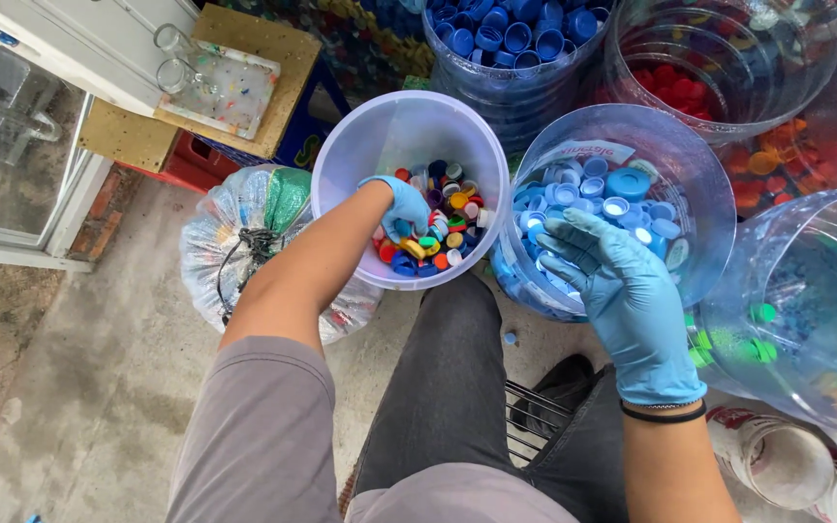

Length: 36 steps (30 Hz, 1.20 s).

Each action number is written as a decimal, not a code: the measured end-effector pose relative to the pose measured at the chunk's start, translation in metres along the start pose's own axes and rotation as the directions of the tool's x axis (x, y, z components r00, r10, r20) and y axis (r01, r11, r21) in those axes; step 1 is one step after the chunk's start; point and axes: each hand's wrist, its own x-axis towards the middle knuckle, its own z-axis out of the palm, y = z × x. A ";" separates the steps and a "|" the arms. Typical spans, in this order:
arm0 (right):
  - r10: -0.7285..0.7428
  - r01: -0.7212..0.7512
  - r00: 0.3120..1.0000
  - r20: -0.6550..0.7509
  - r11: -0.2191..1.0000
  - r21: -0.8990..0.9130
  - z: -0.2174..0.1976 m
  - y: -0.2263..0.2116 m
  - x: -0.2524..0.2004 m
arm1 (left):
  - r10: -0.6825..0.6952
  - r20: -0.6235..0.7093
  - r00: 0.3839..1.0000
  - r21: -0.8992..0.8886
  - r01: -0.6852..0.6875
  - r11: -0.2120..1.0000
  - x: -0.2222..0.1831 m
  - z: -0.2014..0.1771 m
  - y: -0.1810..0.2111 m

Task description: Sorting plastic bottle caps by color into different containers

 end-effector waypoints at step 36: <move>-0.147 0.362 0.921 0.361 -0.017 -0.932 0.063 0.073 0.147 | 0.430 -0.606 0.669 -0.690 -0.173 -0.703 -0.125 0.077 0.039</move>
